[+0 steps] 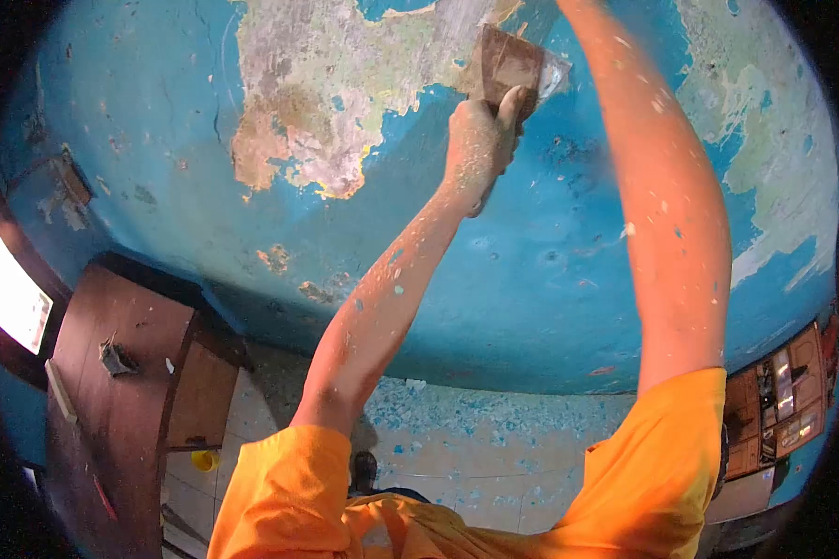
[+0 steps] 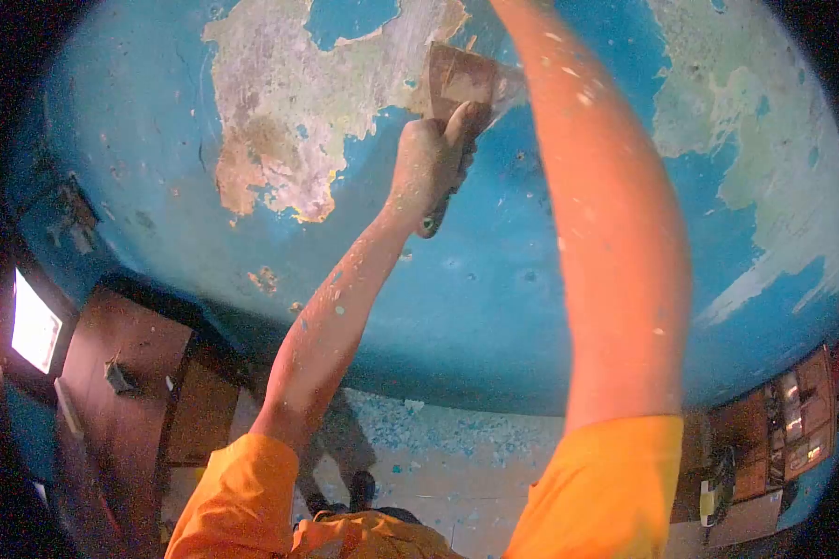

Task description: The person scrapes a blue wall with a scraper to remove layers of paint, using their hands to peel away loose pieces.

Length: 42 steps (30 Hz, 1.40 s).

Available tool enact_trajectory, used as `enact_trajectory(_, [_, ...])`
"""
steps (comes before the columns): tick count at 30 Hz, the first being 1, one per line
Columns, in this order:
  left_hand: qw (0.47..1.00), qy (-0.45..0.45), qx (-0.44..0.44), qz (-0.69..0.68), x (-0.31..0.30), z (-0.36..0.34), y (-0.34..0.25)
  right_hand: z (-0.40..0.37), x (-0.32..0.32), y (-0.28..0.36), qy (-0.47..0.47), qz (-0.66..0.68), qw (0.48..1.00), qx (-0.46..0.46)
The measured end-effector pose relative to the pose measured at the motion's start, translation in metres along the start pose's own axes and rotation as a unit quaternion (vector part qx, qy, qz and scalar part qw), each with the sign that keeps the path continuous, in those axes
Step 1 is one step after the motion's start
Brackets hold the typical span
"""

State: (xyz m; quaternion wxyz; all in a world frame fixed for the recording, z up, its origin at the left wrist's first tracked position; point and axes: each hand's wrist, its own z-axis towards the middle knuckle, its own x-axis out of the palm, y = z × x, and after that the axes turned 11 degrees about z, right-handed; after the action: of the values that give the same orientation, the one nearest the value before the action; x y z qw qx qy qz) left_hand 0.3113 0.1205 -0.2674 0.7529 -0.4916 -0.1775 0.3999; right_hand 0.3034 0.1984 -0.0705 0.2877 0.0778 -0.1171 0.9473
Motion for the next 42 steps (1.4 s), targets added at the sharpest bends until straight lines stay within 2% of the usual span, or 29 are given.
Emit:
enact_trajectory(1, [0.997, 0.002, 0.005, -0.073, 0.000, 0.000, -0.005, 0.001, -0.012, -0.005, -0.002, 0.003, 1.000, 0.005])
enact_trajectory(3, [0.997, 0.020, 0.005, -0.076, -0.007, -0.002, -0.011, 0.005, -0.043, -0.023, 0.139, 0.147, 0.979, -0.013])
enact_trajectory(4, [0.996, 0.042, -0.003, -0.082, -0.010, -0.005, -0.013, -0.008, -0.050, -0.034, 0.043, 0.144, 0.984, -0.096])
enact_trajectory(5, [0.996, 0.038, -0.001, -0.080, -0.011, -0.002, -0.014, -0.016, -0.066, -0.039, 0.075, 0.234, 0.963, -0.106])
enact_trajectory(6, [0.979, 0.053, -0.041, -0.195, -0.010, 0.002, -0.013, -0.030, -0.090, -0.037, 0.106, 0.325, 0.933, -0.117])
enact_trajectory(7, [0.945, 0.064, -0.078, -0.310, -0.011, 0.007, -0.013, -0.061, -0.117, -0.028, 0.099, 0.294, 0.949, -0.058])
enact_trajectory(8, [0.946, 0.052, -0.076, -0.311, -0.012, 0.010, -0.017, -0.086, -0.150, -0.010, 0.155, 0.318, 0.934, 0.049])
enact_trajectory(10, [0.943, -0.012, -0.035, -0.330, -0.010, 0.015, -0.024, -0.148, -0.180, 0.004, 0.241, 0.347, 0.884, 0.200])
enact_trajectory(12, [0.938, -0.032, -0.040, -0.343, -0.006, 0.018, -0.029, -0.169, -0.191, 0.031, 0.335, 0.449, 0.721, 0.409])
enact_trajectory(13, [0.932, -0.041, -0.050, -0.357, -0.005, 0.018, -0.031, -0.169, -0.183, 0.034, 0.332, 0.451, 0.720, 0.410])
enact_trajectory(15, [0.929, -0.051, -0.048, -0.364, -0.005, 0.018, -0.032, -0.164, -0.163, 0.036, 0.314, 0.497, 0.666, 0.459])
enact_trajectory(17, [0.878, -0.012, -0.032, -0.478, -0.010, 0.019, -0.028, -0.155, -0.151, 0.039, 0.324, 0.482, 0.663, 0.473])
enact_trajectory(18, [0.876, -0.010, -0.037, -0.480, -0.015, 0.019, -0.022, -0.156, -0.149, 0.041, 0.338, 0.455, 0.707, 0.423])
enact_trajectory(20, [0.881, 0.054, -0.056, -0.467, -0.031, 0.025, -0.009, -0.159, -0.152, 0.050, 0.358, 0.359, 0.794, 0.335])
enact_trajectory(21, [0.879, 0.055, -0.054, -0.470, -0.038, 0.028, -0.006, -0.155, -0.157, 0.057, 0.357, 0.357, 0.797, 0.332])
enact_trajectory(23, [0.834, 0.139, -0.028, -0.533, -0.050, 0.034, -0.001, -0.141, -0.167, 0.073, 0.395, 0.328, 0.773, 0.372])
enact_trajectory(25, [0.819, 0.148, -0.035, -0.553, -0.054, 0.038, -0.005, -0.129, -0.165, 0.081, 0.401, 0.307, 0.773, 0.385])
enact_trajectory(27, [0.851, 0.099, -0.017, -0.516, -0.053, 0.041, -0.007, -0.121, -0.167, 0.089, 0.407, 0.284, 0.749, 0.438])
enact_trajectory(29, [0.843, 0.083, -0.024, -0.531, -0.046, 0.042, -0.011, -0.127, -0.160, 0.081, 0.408, 0.264, 0.758, 0.435])
enact_trajectory(31, [0.861, 0.059, -0.016, -0.505, -0.043, 0.038, -0.008, -0.129, -0.164, 0.078, 0.420, 0.246, 0.759, 0.432])
enact_trajectory(33, [0.857, 0.040, -0.004, -0.515, -0.043, 0.041, -0.011, -0.126, -0.162, 0.084, 0.432, 0.257, 0.724, 0.473])
enact_trajectory(34, [0.854, 0.022, -0.001, -0.520, -0.045, 0.041, -0.011, -0.126, -0.155, 0.088, 0.434, 0.256, 0.723, 0.473])
enact_trajectory(36, [0.860, 0.034, -0.011, -0.509, -0.051, 0.042, -0.012, -0.127, -0.150, 0.091, 0.405, 0.226, 0.791, 0.399])
enact_trajectory(40, [0.878, 0.047, -0.016, -0.477, -0.052, 0.050, -0.013, -0.129, -0.144, 0.086, 0.402, 0.244, 0.787, 0.399])
enact_trajectory(42, [0.883, 0.045, -0.020, -0.466, -0.051, 0.049, -0.011, -0.121, -0.152, 0.097, 0.430, 0.215, 0.730, 0.485])
